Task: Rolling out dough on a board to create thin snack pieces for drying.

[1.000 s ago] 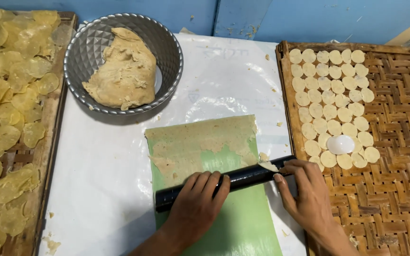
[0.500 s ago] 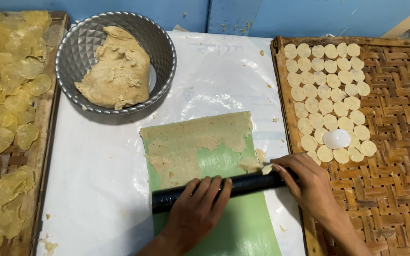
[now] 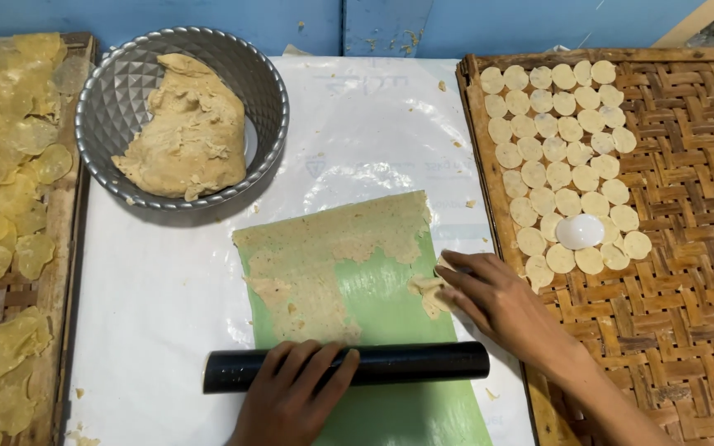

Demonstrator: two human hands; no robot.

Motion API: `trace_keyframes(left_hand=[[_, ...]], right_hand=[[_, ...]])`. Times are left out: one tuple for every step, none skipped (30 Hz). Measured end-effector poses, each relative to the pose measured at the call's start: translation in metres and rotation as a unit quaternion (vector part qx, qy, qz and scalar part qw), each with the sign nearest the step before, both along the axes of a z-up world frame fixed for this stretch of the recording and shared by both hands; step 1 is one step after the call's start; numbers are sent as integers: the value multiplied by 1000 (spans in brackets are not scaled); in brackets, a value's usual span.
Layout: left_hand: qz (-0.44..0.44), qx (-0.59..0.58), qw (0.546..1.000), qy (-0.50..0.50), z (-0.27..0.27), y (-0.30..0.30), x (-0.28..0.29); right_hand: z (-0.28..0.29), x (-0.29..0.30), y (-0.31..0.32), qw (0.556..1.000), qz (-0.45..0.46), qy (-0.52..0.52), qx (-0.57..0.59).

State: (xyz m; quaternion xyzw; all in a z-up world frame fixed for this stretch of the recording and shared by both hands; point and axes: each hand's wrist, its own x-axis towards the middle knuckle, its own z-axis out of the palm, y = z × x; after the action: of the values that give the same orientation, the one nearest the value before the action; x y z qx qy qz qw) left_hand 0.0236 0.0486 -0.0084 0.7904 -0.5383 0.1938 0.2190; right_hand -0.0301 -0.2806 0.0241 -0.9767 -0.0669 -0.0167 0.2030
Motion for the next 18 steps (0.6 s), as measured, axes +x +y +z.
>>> trace_keyframes(left_hand=[[2, 1, 1000, 1, 0, 1, 1], [5, -3, 1000, 4, 0, 3, 1], [6, -6, 1000, 7, 0, 4, 1], [6, -6, 1000, 8, -2, 5, 1], [2, -3, 1000, 17, -4, 4, 2], [-2, 0, 1000, 26, -6, 4, 3], [-3, -1, 1000, 26, -5, 3, 3], [-3, 6, 999, 33, -4, 3, 3], [-2, 14, 999, 39, -4, 3, 4], [0, 13, 999, 38, -4, 4, 4], [2, 20, 999, 39, -5, 4, 4], [4, 26, 999, 39, -6, 5, 4], [7, 25, 999, 39, -5, 5, 3], [12, 24, 999, 45, -5, 4, 2], [14, 24, 998, 51, -4, 4, 3], [15, 24, 998, 51, -4, 4, 2], [17, 28, 998, 55, -3, 4, 2], [19, 32, 998, 59, -2, 3, 2]], right_hand=[[1, -1, 2, 1000, 2, 1, 1], [2, -2, 4, 1000, 3, -15, -9], [4, -4, 6, 999, 2, -31, -20], [2, -5, 7, 999, 2, -30, -19], [0, -6, 8, 999, -4, -32, -4], [-2, -6, 8, 999, -10, -33, 11], [-1, -8, 8, 999, -11, -34, 10], [-1, -10, 9, 1000, -18, -8, 20], [-1, -11, 10, 999, -22, 16, 30], [-2, -12, 6, 999, -20, 15, 29], [-3, -13, 2, 997, -39, 33, 54], [-4, -14, -2, 994, -59, 51, 78], [0, -11, -5, 994, -56, 51, 77], [5, -7, -10, 993, -82, 27, 75], [9, -5, -13, 991, -112, 2, 74], [16, 0, -11, 991, -112, 2, 74], [24, 5, -10, 994, -104, -18, 43], [32, 10, -9, 995, -96, -38, 13]])
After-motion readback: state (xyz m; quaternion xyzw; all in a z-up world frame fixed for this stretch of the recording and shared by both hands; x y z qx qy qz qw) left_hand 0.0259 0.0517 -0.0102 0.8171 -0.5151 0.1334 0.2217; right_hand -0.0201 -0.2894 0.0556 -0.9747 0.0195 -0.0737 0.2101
